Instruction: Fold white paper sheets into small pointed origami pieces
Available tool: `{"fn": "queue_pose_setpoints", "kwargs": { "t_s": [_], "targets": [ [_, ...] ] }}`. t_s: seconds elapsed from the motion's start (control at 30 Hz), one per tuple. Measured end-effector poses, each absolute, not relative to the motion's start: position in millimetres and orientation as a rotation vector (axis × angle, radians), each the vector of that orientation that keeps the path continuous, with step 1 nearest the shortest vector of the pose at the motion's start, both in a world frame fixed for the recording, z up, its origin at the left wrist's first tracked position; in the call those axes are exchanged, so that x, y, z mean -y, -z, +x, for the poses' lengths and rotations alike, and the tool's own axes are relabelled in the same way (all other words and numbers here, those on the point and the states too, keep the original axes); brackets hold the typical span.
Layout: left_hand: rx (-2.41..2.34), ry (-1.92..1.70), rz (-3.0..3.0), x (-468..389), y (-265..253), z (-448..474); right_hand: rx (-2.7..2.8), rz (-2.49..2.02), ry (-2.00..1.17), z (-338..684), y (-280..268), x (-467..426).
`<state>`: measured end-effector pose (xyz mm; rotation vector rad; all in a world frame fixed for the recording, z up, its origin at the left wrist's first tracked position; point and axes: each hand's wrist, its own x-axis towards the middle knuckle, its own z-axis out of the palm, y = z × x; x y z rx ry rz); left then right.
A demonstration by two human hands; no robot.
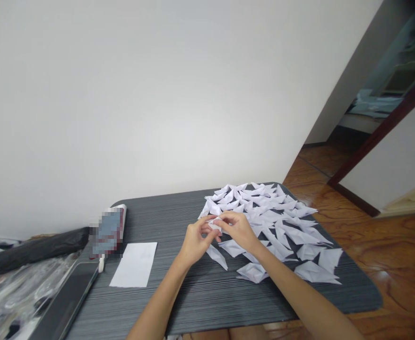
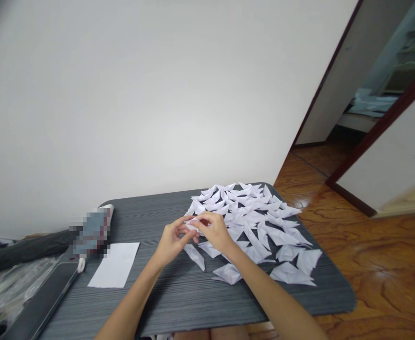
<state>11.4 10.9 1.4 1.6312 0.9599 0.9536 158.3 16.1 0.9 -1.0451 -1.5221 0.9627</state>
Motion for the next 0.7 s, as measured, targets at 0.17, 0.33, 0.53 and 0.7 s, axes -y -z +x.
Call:
{"fn": "queue_pose_setpoints", "kwargs": {
  "t_s": [0.17,0.33,0.53,0.7],
  "targets": [
    [-0.892,-0.831,1.507,-10,-3,16,1.351,-1.043,-1.162,158,1,-16],
    [-0.887,-0.834,1.418,-2,-1,21,1.244,-1.025,-1.229,156,4,-16],
    [-0.915,-0.95,1.464,4,0,23,1.219,-0.984,-1.283,153,-1,-10],
    [-0.871,-0.93,1.488,-4,-1,16,1.339,-0.975,-1.251,152,1,-7]
  ]
}}
